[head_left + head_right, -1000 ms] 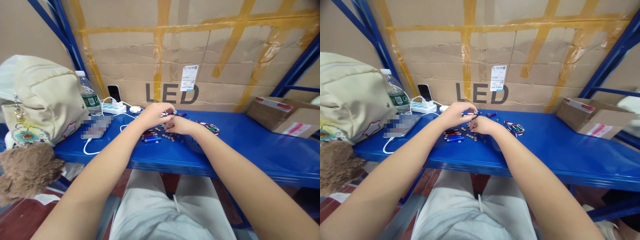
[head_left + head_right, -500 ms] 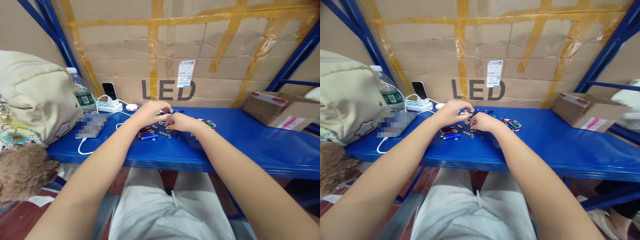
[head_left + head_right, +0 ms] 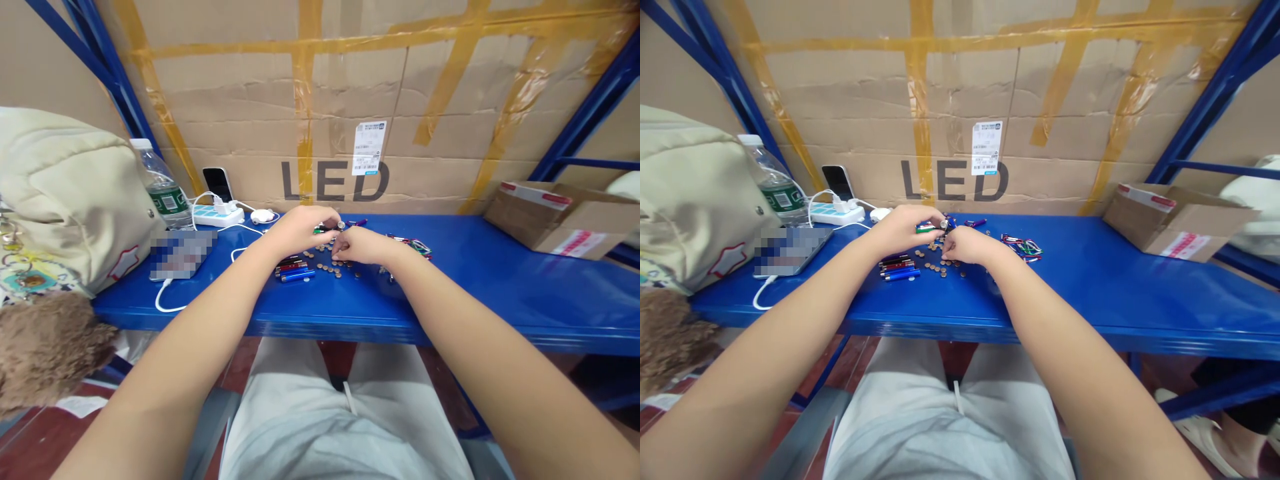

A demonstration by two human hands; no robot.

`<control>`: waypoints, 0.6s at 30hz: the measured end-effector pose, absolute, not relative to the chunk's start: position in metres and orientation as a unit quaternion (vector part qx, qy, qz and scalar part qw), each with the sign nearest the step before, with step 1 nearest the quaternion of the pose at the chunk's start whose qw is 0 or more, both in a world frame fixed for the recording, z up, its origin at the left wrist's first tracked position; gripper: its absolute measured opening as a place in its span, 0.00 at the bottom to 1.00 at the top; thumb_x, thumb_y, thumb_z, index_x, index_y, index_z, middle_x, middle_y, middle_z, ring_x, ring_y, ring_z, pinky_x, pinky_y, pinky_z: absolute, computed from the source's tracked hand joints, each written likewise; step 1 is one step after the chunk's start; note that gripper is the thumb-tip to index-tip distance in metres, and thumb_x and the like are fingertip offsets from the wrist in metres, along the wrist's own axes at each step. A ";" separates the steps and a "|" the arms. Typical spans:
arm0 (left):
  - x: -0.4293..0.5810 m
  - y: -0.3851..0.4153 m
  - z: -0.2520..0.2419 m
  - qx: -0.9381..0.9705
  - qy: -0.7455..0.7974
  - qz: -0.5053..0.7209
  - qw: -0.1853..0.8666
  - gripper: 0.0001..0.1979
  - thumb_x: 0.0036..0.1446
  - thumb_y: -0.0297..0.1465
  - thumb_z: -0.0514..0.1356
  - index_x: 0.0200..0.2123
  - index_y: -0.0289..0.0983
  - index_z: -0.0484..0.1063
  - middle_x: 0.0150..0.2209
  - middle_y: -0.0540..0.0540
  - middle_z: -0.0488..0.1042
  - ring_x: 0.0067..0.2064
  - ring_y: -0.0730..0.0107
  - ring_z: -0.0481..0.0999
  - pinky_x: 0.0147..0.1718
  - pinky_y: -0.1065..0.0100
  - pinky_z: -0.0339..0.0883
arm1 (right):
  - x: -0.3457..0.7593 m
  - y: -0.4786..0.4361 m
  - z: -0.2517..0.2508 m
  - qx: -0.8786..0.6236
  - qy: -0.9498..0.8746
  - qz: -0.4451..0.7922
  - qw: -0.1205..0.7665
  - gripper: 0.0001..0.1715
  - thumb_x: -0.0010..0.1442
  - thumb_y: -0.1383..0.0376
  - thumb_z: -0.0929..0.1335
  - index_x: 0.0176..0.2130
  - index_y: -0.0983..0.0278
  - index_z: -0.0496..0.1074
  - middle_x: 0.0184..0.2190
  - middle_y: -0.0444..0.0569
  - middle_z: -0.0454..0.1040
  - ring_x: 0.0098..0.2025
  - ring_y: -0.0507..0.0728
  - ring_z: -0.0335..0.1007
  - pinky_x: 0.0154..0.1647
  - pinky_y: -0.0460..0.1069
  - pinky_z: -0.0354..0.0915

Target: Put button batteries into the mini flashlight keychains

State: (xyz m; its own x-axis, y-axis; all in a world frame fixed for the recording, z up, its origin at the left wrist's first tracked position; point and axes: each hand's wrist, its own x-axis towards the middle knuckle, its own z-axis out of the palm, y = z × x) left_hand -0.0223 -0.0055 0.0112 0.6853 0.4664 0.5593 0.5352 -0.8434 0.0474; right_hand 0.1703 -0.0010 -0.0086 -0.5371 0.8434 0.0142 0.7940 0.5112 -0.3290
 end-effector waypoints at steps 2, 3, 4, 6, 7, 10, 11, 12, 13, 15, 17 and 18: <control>-0.023 -0.006 0.012 -0.914 -0.277 -0.290 0.057 0.09 0.59 0.32 0.59 0.42 0.38 0.74 0.40 0.47 0.79 0.41 0.67 0.77 0.41 0.68 0.66 | 0.171 -0.001 -0.007 -0.485 -0.860 0.136 0.078 0.08 0.57 0.67 0.68 0.36 0.63 0.79 0.35 0.48 0.81 0.35 0.55 0.75 0.36 0.47 0.67; -0.023 -0.006 0.013 -0.913 -0.279 -0.293 0.057 0.09 0.59 0.32 0.59 0.42 0.38 0.74 0.39 0.48 0.79 0.41 0.68 0.77 0.41 0.68 0.66 | 0.171 -0.001 -0.007 -0.492 -0.857 0.134 0.075 0.07 0.58 0.67 0.68 0.35 0.63 0.79 0.35 0.48 0.81 0.35 0.55 0.75 0.36 0.47 0.67; -0.023 -0.007 0.013 -0.911 -0.281 -0.296 0.057 0.08 0.59 0.32 0.59 0.42 0.38 0.74 0.39 0.48 0.79 0.41 0.68 0.77 0.41 0.68 0.66 | 0.171 -0.002 -0.006 -0.499 -0.853 0.134 0.072 0.07 0.58 0.67 0.69 0.35 0.64 0.79 0.35 0.48 0.81 0.35 0.55 0.75 0.36 0.47 0.67; -0.023 -0.007 0.013 -0.909 -0.282 -0.302 0.057 0.08 0.59 0.32 0.59 0.42 0.38 0.74 0.39 0.48 0.79 0.41 0.68 0.77 0.41 0.68 0.66 | 0.171 -0.003 -0.005 -0.504 -0.850 0.135 0.067 0.07 0.58 0.66 0.69 0.34 0.64 0.78 0.35 0.49 0.81 0.36 0.56 0.75 0.37 0.47 0.66; -0.023 -0.007 0.013 -0.909 -0.281 -0.303 0.056 0.08 0.59 0.32 0.59 0.42 0.38 0.74 0.39 0.48 0.79 0.41 0.68 0.77 0.41 0.68 0.66 | 0.171 -0.003 -0.005 -0.503 -0.851 0.136 0.064 0.07 0.59 0.66 0.68 0.33 0.64 0.78 0.35 0.49 0.81 0.36 0.56 0.75 0.37 0.48 0.66; -0.022 -0.007 0.012 -0.912 -0.281 -0.296 0.050 0.08 0.59 0.32 0.59 0.42 0.38 0.74 0.39 0.48 0.79 0.41 0.68 0.77 0.40 0.68 0.66 | 0.171 -0.004 -0.004 -0.498 -0.854 0.138 0.056 0.08 0.59 0.67 0.68 0.33 0.64 0.77 0.35 0.50 0.81 0.36 0.56 0.75 0.36 0.47 0.66; -0.022 -0.007 0.012 -0.913 -0.281 -0.293 0.048 0.08 0.59 0.32 0.59 0.42 0.38 0.74 0.39 0.48 0.79 0.41 0.68 0.77 0.40 0.68 0.66 | 0.171 -0.005 -0.004 -0.497 -0.855 0.139 0.056 0.08 0.59 0.67 0.67 0.33 0.64 0.77 0.36 0.49 0.81 0.36 0.56 0.75 0.36 0.47 0.66; -0.021 -0.006 0.011 -0.913 -0.281 -0.291 0.046 0.08 0.59 0.32 0.59 0.42 0.38 0.74 0.39 0.48 0.79 0.41 0.68 0.77 0.40 0.68 0.67 | 0.171 -0.005 -0.005 -0.495 -0.856 0.140 0.056 0.08 0.59 0.68 0.67 0.34 0.64 0.77 0.37 0.49 0.81 0.37 0.56 0.75 0.36 0.47 0.66; -0.021 -0.006 0.011 -0.913 -0.282 -0.291 0.044 0.09 0.59 0.32 0.59 0.42 0.38 0.74 0.39 0.48 0.79 0.41 0.68 0.78 0.40 0.68 0.67 | 0.171 -0.005 -0.005 -0.493 -0.857 0.140 0.057 0.08 0.59 0.69 0.67 0.34 0.64 0.77 0.37 0.49 0.81 0.37 0.56 0.75 0.36 0.46 0.66; -0.022 -0.005 0.010 -0.912 -0.285 -0.291 0.039 0.09 0.59 0.32 0.59 0.42 0.38 0.74 0.39 0.47 0.79 0.41 0.68 0.78 0.40 0.68 0.67 | 0.171 -0.006 -0.005 -0.488 -0.859 0.140 0.059 0.08 0.59 0.69 0.66 0.34 0.63 0.77 0.38 0.48 0.81 0.37 0.56 0.75 0.37 0.46 0.66; -0.023 -0.004 0.010 -0.911 -0.291 -0.292 0.030 0.09 0.59 0.32 0.59 0.42 0.38 0.74 0.39 0.47 0.80 0.41 0.68 0.78 0.41 0.67 0.67 | 0.171 -0.007 -0.005 -0.488 -0.859 0.142 0.059 0.08 0.59 0.69 0.66 0.34 0.63 0.77 0.38 0.48 0.81 0.37 0.56 0.75 0.37 0.46 0.66; -0.024 -0.004 0.010 -0.910 -0.294 -0.291 0.025 0.09 0.59 0.32 0.59 0.42 0.39 0.74 0.40 0.47 0.80 0.41 0.68 0.78 0.41 0.67 0.67 | 0.171 -0.007 -0.005 -0.489 -0.858 0.145 0.059 0.08 0.59 0.69 0.66 0.34 0.63 0.77 0.38 0.48 0.81 0.37 0.55 0.75 0.37 0.46 0.66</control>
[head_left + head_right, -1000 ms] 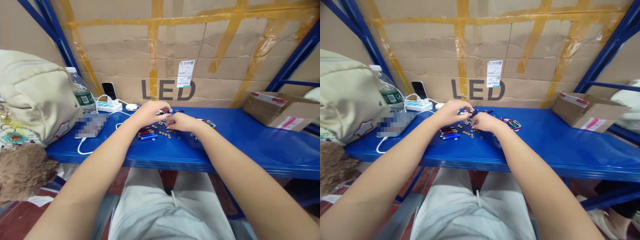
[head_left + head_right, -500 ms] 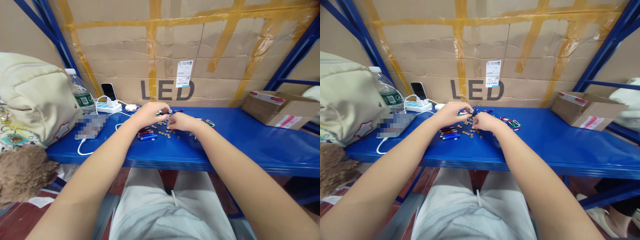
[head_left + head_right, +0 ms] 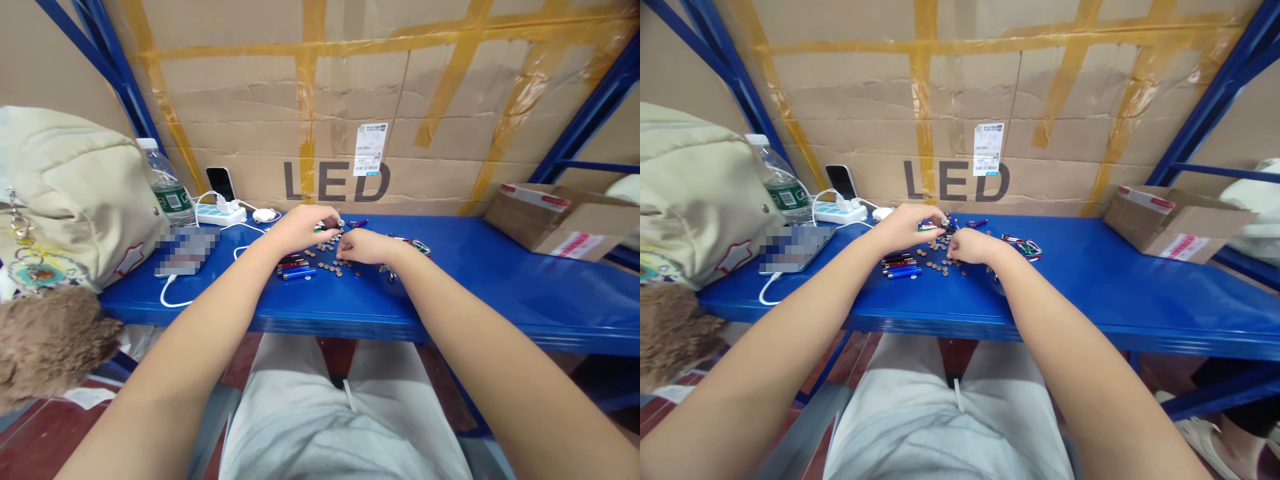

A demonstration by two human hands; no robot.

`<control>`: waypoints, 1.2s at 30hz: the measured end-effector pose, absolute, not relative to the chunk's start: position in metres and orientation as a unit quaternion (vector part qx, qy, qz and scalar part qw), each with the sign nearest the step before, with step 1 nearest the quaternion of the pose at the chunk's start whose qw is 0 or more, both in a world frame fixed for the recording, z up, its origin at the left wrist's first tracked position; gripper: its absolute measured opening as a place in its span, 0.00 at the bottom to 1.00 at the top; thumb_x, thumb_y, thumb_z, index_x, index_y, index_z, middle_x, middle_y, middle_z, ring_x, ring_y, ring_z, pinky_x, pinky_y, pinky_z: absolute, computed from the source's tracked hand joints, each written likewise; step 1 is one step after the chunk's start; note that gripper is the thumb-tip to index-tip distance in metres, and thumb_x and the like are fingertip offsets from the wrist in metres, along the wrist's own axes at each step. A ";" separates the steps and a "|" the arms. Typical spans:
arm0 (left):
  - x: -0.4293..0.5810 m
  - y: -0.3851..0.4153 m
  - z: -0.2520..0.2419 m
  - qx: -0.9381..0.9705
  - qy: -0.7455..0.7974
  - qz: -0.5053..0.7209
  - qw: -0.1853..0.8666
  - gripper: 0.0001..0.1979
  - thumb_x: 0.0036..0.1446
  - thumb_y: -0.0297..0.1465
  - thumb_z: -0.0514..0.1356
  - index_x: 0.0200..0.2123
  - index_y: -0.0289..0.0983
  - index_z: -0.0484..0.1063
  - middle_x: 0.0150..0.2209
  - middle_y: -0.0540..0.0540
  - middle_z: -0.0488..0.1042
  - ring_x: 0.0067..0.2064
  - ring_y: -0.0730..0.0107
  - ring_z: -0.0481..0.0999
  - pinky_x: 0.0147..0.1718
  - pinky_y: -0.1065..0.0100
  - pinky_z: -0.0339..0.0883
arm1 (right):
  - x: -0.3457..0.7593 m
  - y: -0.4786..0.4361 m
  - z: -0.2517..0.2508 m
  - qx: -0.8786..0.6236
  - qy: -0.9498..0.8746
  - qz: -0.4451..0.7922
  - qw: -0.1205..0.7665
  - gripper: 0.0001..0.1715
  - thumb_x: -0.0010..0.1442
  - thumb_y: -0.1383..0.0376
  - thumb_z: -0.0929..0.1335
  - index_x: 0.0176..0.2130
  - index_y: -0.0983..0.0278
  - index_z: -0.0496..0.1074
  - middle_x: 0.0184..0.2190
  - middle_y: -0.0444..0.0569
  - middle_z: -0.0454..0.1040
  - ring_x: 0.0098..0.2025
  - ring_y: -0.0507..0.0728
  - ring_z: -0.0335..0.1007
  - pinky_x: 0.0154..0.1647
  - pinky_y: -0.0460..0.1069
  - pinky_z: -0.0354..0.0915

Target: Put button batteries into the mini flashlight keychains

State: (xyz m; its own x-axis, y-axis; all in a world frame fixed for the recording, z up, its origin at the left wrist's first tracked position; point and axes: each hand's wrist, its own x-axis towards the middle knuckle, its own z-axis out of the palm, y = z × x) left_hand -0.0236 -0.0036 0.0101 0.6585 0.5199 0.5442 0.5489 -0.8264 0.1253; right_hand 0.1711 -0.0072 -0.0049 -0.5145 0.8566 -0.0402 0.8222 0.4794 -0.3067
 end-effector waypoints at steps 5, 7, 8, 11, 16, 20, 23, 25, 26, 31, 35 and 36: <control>-0.028 -0.001 0.011 -0.907 -0.305 -0.291 0.011 0.09 0.58 0.32 0.60 0.41 0.37 0.74 0.39 0.47 0.80 0.40 0.68 0.77 0.41 0.67 0.68 | 0.175 -0.007 -0.002 -0.500 -0.853 0.124 0.087 0.08 0.58 0.67 0.67 0.34 0.64 0.77 0.35 0.47 0.81 0.36 0.55 0.74 0.36 0.46 0.65; -0.029 -0.001 0.012 -0.902 -0.310 -0.299 0.008 0.08 0.58 0.32 0.61 0.41 0.37 0.74 0.38 0.47 0.79 0.39 0.69 0.77 0.41 0.67 0.68 | 0.177 -0.006 -0.001 -0.507 -0.848 0.117 0.104 0.08 0.59 0.65 0.67 0.34 0.64 0.77 0.32 0.47 0.80 0.34 0.54 0.74 0.34 0.46 0.64; -0.029 -0.001 0.012 -0.901 -0.311 -0.301 0.005 0.08 0.58 0.32 0.61 0.41 0.37 0.74 0.37 0.47 0.79 0.39 0.69 0.77 0.41 0.67 0.68 | 0.178 -0.006 -0.001 -0.505 -0.847 0.124 0.106 0.08 0.58 0.64 0.68 0.34 0.64 0.78 0.31 0.46 0.80 0.33 0.54 0.73 0.33 0.46 0.64; -0.029 -0.002 0.012 -0.903 -0.312 -0.296 -0.009 0.09 0.58 0.32 0.60 0.41 0.37 0.74 0.38 0.46 0.79 0.39 0.69 0.77 0.41 0.67 0.68 | 0.179 -0.006 -0.003 -0.490 -0.853 0.152 0.094 0.08 0.56 0.62 0.69 0.36 0.62 0.78 0.31 0.44 0.80 0.32 0.53 0.73 0.32 0.46 0.64; -0.027 -0.002 0.010 -0.905 -0.315 -0.285 -0.013 0.09 0.57 0.31 0.60 0.42 0.37 0.74 0.39 0.45 0.80 0.40 0.67 0.78 0.42 0.65 0.68 | 0.174 -0.006 -0.005 -0.486 -0.855 0.162 0.083 0.08 0.55 0.69 0.68 0.35 0.62 0.79 0.33 0.45 0.81 0.34 0.53 0.74 0.34 0.45 0.66; -0.027 -0.002 0.010 -0.907 -0.321 -0.274 -0.015 0.09 0.57 0.30 0.60 0.41 0.37 0.74 0.39 0.46 0.80 0.40 0.67 0.78 0.42 0.66 0.68 | 0.171 -0.008 -0.004 -0.497 -0.851 0.159 0.064 0.10 0.55 0.71 0.68 0.36 0.63 0.79 0.35 0.46 0.81 0.36 0.54 0.75 0.36 0.45 0.66; -0.027 -0.002 0.010 -0.907 -0.323 -0.268 -0.021 0.09 0.57 0.31 0.60 0.41 0.37 0.74 0.39 0.46 0.80 0.40 0.68 0.78 0.41 0.67 0.68 | 0.171 -0.009 -0.003 -0.498 -0.851 0.155 0.060 0.09 0.56 0.69 0.68 0.36 0.63 0.78 0.36 0.47 0.81 0.36 0.54 0.75 0.35 0.45 0.66; -0.027 -0.001 0.009 -0.907 -0.321 -0.270 -0.025 0.09 0.57 0.31 0.60 0.40 0.36 0.74 0.38 0.46 0.80 0.39 0.68 0.78 0.41 0.67 0.68 | 0.171 -0.009 -0.004 -0.498 -0.852 0.153 0.059 0.09 0.56 0.69 0.68 0.37 0.63 0.78 0.36 0.47 0.80 0.36 0.54 0.74 0.35 0.46 0.66; -0.027 -0.001 0.009 -0.908 -0.320 -0.271 -0.026 0.09 0.57 0.31 0.60 0.40 0.36 0.74 0.38 0.46 0.80 0.39 0.68 0.78 0.41 0.67 0.68 | 0.171 -0.009 -0.005 -0.497 -0.852 0.153 0.060 0.08 0.56 0.68 0.68 0.36 0.63 0.78 0.36 0.47 0.80 0.36 0.54 0.74 0.35 0.46 0.66; -0.027 -0.001 0.009 -0.907 -0.318 -0.274 -0.025 0.08 0.57 0.31 0.60 0.40 0.36 0.75 0.38 0.46 0.80 0.39 0.68 0.77 0.41 0.66 0.68 | 0.180 -0.007 0.000 -0.483 -0.855 0.161 0.101 0.06 0.57 0.66 0.68 0.34 0.63 0.76 0.34 0.47 0.79 0.36 0.55 0.73 0.38 0.46 0.65; -0.028 -0.001 0.010 -0.908 -0.326 -0.262 -0.026 0.09 0.57 0.32 0.60 0.40 0.37 0.75 0.38 0.45 0.80 0.39 0.68 0.77 0.40 0.66 0.68 | 0.191 -0.011 0.012 -0.459 -0.821 0.220 0.259 0.11 0.58 0.58 0.68 0.35 0.63 0.75 0.34 0.47 0.77 0.34 0.53 0.69 0.37 0.47 0.64; -0.028 -0.001 0.010 -0.909 -0.326 -0.259 -0.026 0.08 0.56 0.31 0.60 0.40 0.37 0.75 0.38 0.45 0.80 0.39 0.68 0.77 0.40 0.66 0.68 | 0.192 -0.013 0.014 -0.455 -0.805 0.244 0.291 0.13 0.58 0.57 0.68 0.36 0.63 0.74 0.33 0.47 0.77 0.33 0.53 0.68 0.37 0.47 0.64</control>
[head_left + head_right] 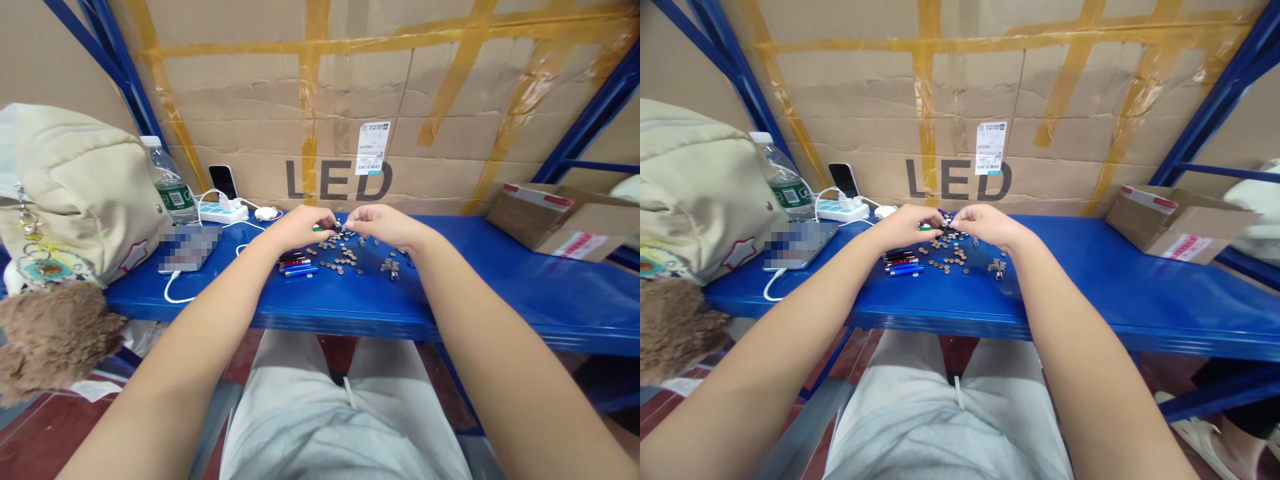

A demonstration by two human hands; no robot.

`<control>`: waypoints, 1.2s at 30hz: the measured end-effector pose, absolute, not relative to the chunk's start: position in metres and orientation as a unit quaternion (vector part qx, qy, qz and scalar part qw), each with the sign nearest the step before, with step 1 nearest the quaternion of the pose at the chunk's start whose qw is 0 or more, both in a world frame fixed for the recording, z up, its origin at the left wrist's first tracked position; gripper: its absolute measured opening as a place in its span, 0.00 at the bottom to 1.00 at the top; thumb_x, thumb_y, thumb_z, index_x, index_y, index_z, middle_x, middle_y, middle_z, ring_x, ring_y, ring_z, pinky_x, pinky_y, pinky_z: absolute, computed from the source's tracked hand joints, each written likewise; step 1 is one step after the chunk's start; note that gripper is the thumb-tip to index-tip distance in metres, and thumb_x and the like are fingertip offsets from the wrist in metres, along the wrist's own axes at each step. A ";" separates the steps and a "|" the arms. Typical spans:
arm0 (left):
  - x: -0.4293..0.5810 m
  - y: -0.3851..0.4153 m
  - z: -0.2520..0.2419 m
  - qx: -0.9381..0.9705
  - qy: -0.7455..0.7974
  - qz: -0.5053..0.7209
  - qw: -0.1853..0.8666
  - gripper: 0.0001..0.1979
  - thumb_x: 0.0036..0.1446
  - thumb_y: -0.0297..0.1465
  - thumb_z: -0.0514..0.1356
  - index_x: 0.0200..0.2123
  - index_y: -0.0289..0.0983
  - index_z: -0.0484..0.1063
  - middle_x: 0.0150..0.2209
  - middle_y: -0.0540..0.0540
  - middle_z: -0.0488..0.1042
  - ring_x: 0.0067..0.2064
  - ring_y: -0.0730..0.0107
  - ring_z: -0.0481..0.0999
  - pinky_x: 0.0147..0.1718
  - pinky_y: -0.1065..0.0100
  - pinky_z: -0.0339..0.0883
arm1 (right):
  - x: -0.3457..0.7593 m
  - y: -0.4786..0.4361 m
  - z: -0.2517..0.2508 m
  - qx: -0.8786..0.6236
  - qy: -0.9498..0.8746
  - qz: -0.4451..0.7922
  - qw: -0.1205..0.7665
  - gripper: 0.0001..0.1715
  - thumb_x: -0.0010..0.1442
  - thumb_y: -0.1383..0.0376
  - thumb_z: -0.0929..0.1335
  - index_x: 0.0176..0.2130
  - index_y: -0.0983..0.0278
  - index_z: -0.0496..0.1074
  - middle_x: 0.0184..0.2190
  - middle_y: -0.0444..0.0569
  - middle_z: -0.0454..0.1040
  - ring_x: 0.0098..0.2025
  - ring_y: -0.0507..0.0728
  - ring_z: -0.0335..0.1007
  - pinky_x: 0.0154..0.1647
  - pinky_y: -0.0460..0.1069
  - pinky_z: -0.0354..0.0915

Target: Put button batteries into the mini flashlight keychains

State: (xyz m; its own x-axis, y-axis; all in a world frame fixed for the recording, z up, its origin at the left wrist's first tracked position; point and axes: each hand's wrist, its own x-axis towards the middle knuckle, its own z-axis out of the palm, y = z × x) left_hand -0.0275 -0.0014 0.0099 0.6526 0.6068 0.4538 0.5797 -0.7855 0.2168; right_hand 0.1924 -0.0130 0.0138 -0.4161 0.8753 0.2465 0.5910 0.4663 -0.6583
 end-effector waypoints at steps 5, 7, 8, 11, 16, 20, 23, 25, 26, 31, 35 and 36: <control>-0.026 -0.001 0.010 0.913 0.317 0.254 0.027 0.09 0.56 0.31 0.60 0.40 0.38 0.75 0.39 0.46 0.80 0.40 0.68 0.78 0.40 0.66 0.68 | 0.188 -0.017 0.013 -0.453 -0.779 0.297 0.316 0.15 0.55 0.54 0.70 0.34 0.64 0.73 0.30 0.46 0.74 0.30 0.51 0.65 0.33 0.47 0.63; -0.026 -0.001 0.009 0.913 0.321 0.250 0.020 0.09 0.56 0.32 0.60 0.40 0.37 0.75 0.39 0.45 0.80 0.39 0.67 0.78 0.39 0.66 0.67 | 0.185 -0.015 0.010 -0.443 -0.789 0.286 0.316 0.15 0.55 0.54 0.70 0.34 0.64 0.73 0.31 0.46 0.74 0.30 0.51 0.64 0.34 0.47 0.62; -0.026 -0.001 0.009 0.913 0.323 0.249 0.017 0.09 0.56 0.32 0.60 0.40 0.37 0.75 0.39 0.45 0.80 0.39 0.67 0.78 0.39 0.66 0.67 | 0.184 -0.013 0.009 -0.440 -0.792 0.277 0.319 0.15 0.55 0.54 0.70 0.34 0.64 0.73 0.31 0.46 0.75 0.31 0.51 0.64 0.34 0.47 0.62; -0.025 -0.001 0.009 0.915 0.318 0.247 0.017 0.09 0.56 0.32 0.60 0.40 0.37 0.75 0.38 0.45 0.80 0.39 0.67 0.78 0.38 0.66 0.67 | 0.183 -0.010 0.007 -0.441 -0.792 0.258 0.334 0.15 0.55 0.54 0.69 0.34 0.64 0.73 0.31 0.46 0.75 0.31 0.52 0.65 0.35 0.48 0.63; -0.023 -0.003 0.009 0.919 0.317 0.234 0.009 0.09 0.57 0.33 0.60 0.39 0.37 0.76 0.38 0.46 0.80 0.39 0.66 0.78 0.38 0.66 0.66 | 0.185 -0.011 0.007 -0.449 -0.791 0.252 0.330 0.13 0.55 0.56 0.70 0.34 0.64 0.75 0.34 0.48 0.77 0.36 0.54 0.69 0.38 0.49 0.65; -0.023 -0.003 0.009 0.922 0.322 0.216 -0.002 0.09 0.56 0.32 0.59 0.39 0.38 0.76 0.39 0.46 0.80 0.39 0.66 0.77 0.38 0.66 0.66 | 0.185 -0.007 0.006 -0.442 -0.800 0.247 0.324 0.12 0.54 0.58 0.70 0.34 0.64 0.76 0.35 0.48 0.78 0.39 0.55 0.71 0.41 0.49 0.66; -0.024 -0.002 0.010 0.920 0.320 0.228 0.004 0.09 0.57 0.32 0.60 0.40 0.38 0.76 0.38 0.46 0.81 0.39 0.66 0.78 0.40 0.66 0.67 | 0.186 -0.004 0.005 -0.445 -0.793 0.226 0.350 0.14 0.57 0.56 0.68 0.35 0.64 0.75 0.35 0.48 0.78 0.38 0.54 0.70 0.40 0.48 0.65; -0.026 -0.002 0.010 0.915 0.322 0.241 0.010 0.09 0.56 0.32 0.60 0.40 0.38 0.76 0.38 0.46 0.81 0.39 0.67 0.78 0.40 0.66 0.67 | 0.189 -0.004 0.006 -0.457 -0.788 0.210 0.357 0.15 0.58 0.56 0.67 0.37 0.64 0.75 0.35 0.48 0.78 0.36 0.54 0.70 0.39 0.48 0.65; -0.026 -0.001 0.010 0.913 0.325 0.247 0.011 0.09 0.56 0.32 0.60 0.40 0.38 0.76 0.38 0.46 0.81 0.39 0.67 0.78 0.40 0.66 0.67 | 0.190 -0.004 0.006 -0.466 -0.788 0.197 0.350 0.14 0.58 0.56 0.67 0.37 0.64 0.76 0.36 0.48 0.78 0.36 0.53 0.70 0.39 0.48 0.65; -0.029 0.004 0.008 0.903 0.348 0.251 -0.004 0.09 0.56 0.33 0.61 0.39 0.37 0.76 0.38 0.45 0.80 0.39 0.66 0.77 0.39 0.66 0.67 | 0.196 -0.003 0.004 -0.523 -0.820 0.119 0.202 0.09 0.55 0.62 0.68 0.35 0.64 0.77 0.32 0.47 0.78 0.34 0.55 0.71 0.37 0.48 0.64; -0.030 0.005 0.007 0.904 0.350 0.246 -0.001 0.09 0.56 0.33 0.60 0.39 0.38 0.75 0.38 0.45 0.80 0.39 0.66 0.77 0.39 0.66 0.67 | 0.194 -0.004 0.000 -0.517 -0.840 0.123 0.110 0.10 0.54 0.59 0.69 0.34 0.61 0.78 0.33 0.46 0.79 0.35 0.56 0.73 0.34 0.48 0.64; -0.029 0.005 0.007 0.905 0.347 0.245 0.001 0.09 0.56 0.33 0.60 0.39 0.38 0.75 0.38 0.45 0.80 0.38 0.66 0.77 0.39 0.66 0.67 | 0.192 -0.004 0.000 -0.517 -0.841 0.117 0.108 0.10 0.55 0.59 0.69 0.34 0.60 0.78 0.34 0.46 0.79 0.35 0.56 0.73 0.34 0.48 0.64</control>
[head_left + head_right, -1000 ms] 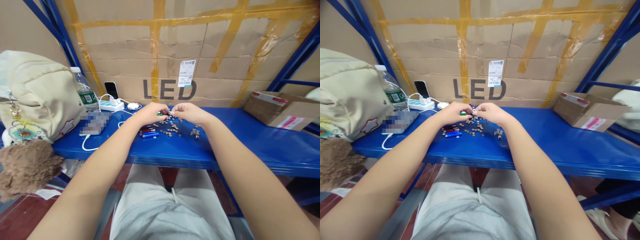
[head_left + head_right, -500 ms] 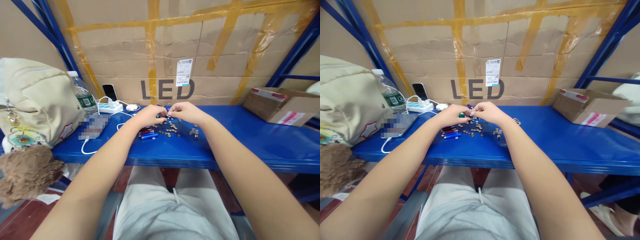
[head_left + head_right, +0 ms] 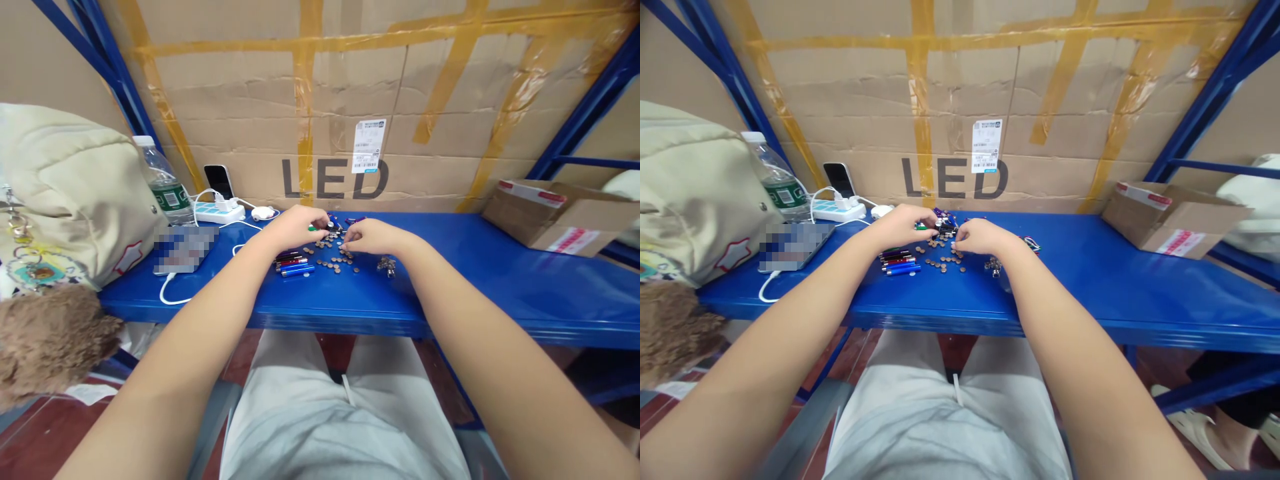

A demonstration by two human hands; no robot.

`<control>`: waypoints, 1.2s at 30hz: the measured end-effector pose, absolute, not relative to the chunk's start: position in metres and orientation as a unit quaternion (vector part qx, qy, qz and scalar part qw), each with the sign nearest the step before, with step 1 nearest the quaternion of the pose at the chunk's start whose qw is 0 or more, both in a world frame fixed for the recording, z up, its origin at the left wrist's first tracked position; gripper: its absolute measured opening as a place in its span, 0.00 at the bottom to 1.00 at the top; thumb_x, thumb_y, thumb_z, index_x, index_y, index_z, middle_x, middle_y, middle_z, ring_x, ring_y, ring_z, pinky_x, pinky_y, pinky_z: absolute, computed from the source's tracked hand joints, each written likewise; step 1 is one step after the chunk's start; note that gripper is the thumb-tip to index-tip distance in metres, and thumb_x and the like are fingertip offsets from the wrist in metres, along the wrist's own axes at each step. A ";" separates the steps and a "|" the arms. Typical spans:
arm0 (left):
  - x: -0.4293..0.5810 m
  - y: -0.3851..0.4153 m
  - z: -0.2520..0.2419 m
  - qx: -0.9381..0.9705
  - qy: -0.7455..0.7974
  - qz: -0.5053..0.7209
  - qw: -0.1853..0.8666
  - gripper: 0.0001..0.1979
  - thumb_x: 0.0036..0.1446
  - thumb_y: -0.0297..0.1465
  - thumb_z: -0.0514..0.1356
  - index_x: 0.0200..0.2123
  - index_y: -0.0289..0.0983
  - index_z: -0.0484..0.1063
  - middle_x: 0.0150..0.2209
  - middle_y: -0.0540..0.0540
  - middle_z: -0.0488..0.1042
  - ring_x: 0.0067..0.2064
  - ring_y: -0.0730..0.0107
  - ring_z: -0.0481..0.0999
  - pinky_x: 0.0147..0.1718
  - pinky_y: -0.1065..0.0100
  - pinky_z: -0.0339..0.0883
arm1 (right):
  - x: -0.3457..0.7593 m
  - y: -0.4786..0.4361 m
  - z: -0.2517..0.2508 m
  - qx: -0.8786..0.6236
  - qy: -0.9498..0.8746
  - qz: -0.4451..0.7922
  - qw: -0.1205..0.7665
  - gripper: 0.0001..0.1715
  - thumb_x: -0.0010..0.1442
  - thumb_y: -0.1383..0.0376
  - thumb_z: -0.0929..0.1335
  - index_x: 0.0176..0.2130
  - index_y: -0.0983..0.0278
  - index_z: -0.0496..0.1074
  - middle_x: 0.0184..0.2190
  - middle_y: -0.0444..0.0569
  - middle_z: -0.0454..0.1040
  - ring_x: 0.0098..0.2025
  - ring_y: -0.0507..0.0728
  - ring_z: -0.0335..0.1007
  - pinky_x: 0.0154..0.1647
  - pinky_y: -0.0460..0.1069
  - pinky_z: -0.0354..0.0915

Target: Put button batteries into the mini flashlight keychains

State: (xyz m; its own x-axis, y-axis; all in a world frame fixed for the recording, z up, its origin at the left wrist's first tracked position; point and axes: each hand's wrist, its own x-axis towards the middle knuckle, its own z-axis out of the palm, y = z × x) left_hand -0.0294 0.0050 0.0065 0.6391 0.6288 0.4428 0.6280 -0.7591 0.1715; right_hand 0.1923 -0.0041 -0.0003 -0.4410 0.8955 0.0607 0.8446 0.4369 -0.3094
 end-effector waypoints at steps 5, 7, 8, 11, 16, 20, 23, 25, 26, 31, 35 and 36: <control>-0.028 0.003 0.007 0.908 0.345 0.238 0.011 0.09 0.56 0.32 0.60 0.39 0.37 0.75 0.38 0.45 0.80 0.39 0.66 0.77 0.39 0.66 0.66 | 0.179 -0.004 -0.007 -0.536 -0.834 0.079 0.103 0.11 0.55 0.58 0.69 0.33 0.61 0.78 0.33 0.47 0.80 0.35 0.57 0.73 0.34 0.48 0.63; -0.028 0.002 0.007 0.908 0.347 0.234 0.013 0.09 0.56 0.32 0.60 0.40 0.37 0.75 0.39 0.45 0.80 0.39 0.65 0.77 0.39 0.66 0.66 | 0.174 -0.003 -0.010 -0.548 -0.827 0.079 0.098 0.09 0.55 0.59 0.69 0.31 0.62 0.78 0.31 0.48 0.79 0.34 0.58 0.73 0.33 0.48 0.62; -0.028 0.002 0.007 0.908 0.348 0.232 0.014 0.09 0.56 0.32 0.60 0.40 0.37 0.75 0.39 0.45 0.80 0.39 0.65 0.77 0.40 0.66 0.66 | 0.172 -0.002 -0.012 -0.556 -0.821 0.078 0.098 0.08 0.54 0.60 0.70 0.29 0.62 0.78 0.30 0.49 0.79 0.33 0.58 0.73 0.32 0.48 0.62; -0.028 0.002 0.007 0.910 0.346 0.227 0.017 0.10 0.56 0.32 0.59 0.41 0.37 0.75 0.40 0.45 0.80 0.40 0.66 0.77 0.41 0.66 0.66 | 0.169 -0.002 -0.013 -0.565 -0.815 0.075 0.102 0.07 0.53 0.65 0.69 0.25 0.63 0.76 0.26 0.49 0.77 0.31 0.57 0.72 0.30 0.48 0.60; -0.028 0.001 0.008 0.906 0.358 0.225 0.018 0.10 0.56 0.32 0.59 0.40 0.36 0.76 0.38 0.45 0.80 0.39 0.66 0.76 0.39 0.66 0.65 | 0.175 -0.003 -0.006 -0.539 -0.803 0.055 0.249 0.07 0.54 0.64 0.69 0.29 0.65 0.77 0.27 0.48 0.76 0.30 0.55 0.68 0.31 0.48 0.59; -0.028 0.001 0.007 0.897 0.377 0.229 0.026 0.09 0.56 0.33 0.60 0.38 0.36 0.76 0.37 0.45 0.80 0.37 0.66 0.76 0.36 0.66 0.64 | 0.174 -0.002 -0.005 -0.458 -0.792 0.068 0.397 0.11 0.56 0.60 0.69 0.33 0.65 0.76 0.26 0.47 0.72 0.29 0.53 0.64 0.31 0.48 0.59; -0.026 0.001 0.006 0.895 0.384 0.225 0.028 0.08 0.55 0.32 0.59 0.36 0.35 0.75 0.36 0.45 0.79 0.36 0.65 0.76 0.36 0.66 0.63 | 0.169 0.000 -0.009 -0.401 -0.812 0.079 0.417 0.08 0.55 0.63 0.69 0.33 0.65 0.76 0.26 0.45 0.70 0.29 0.52 0.62 0.31 0.48 0.58; -0.025 0.000 0.006 0.896 0.384 0.220 0.028 0.08 0.54 0.30 0.58 0.35 0.35 0.75 0.35 0.45 0.79 0.36 0.65 0.76 0.35 0.66 0.63 | 0.166 0.001 -0.012 -0.388 -0.822 0.077 0.408 0.06 0.54 0.65 0.69 0.33 0.64 0.77 0.26 0.45 0.70 0.28 0.52 0.62 0.31 0.48 0.58; -0.025 0.000 0.006 0.897 0.384 0.219 0.029 0.08 0.54 0.30 0.58 0.35 0.35 0.75 0.34 0.45 0.79 0.36 0.65 0.76 0.35 0.66 0.63 | 0.165 0.001 -0.013 -0.385 -0.826 0.075 0.404 0.06 0.54 0.65 0.69 0.33 0.64 0.77 0.26 0.45 0.70 0.29 0.52 0.62 0.31 0.48 0.58; -0.025 -0.001 0.007 0.892 0.387 0.230 0.041 0.08 0.54 0.33 0.59 0.35 0.35 0.75 0.35 0.45 0.79 0.36 0.65 0.75 0.36 0.66 0.63 | 0.177 0.001 -0.005 -0.420 -0.822 0.083 0.375 0.13 0.57 0.59 0.69 0.40 0.64 0.77 0.29 0.47 0.73 0.31 0.54 0.66 0.33 0.49 0.61; -0.026 -0.002 0.009 0.887 0.403 0.221 0.036 0.08 0.55 0.34 0.60 0.35 0.36 0.75 0.35 0.45 0.79 0.36 0.66 0.75 0.36 0.66 0.63 | 0.209 -0.004 0.012 -0.524 -0.808 0.104 0.250 0.16 0.56 0.56 0.69 0.41 0.63 0.77 0.36 0.51 0.78 0.36 0.57 0.71 0.38 0.50 0.64; -0.026 -0.002 0.009 0.887 0.406 0.217 0.033 0.08 0.55 0.34 0.60 0.34 0.36 0.75 0.35 0.45 0.79 0.36 0.66 0.75 0.36 0.66 0.63 | 0.219 -0.005 0.016 -0.545 -0.810 0.116 0.182 0.15 0.54 0.56 0.70 0.37 0.63 0.77 0.36 0.51 0.78 0.36 0.57 0.71 0.38 0.51 0.64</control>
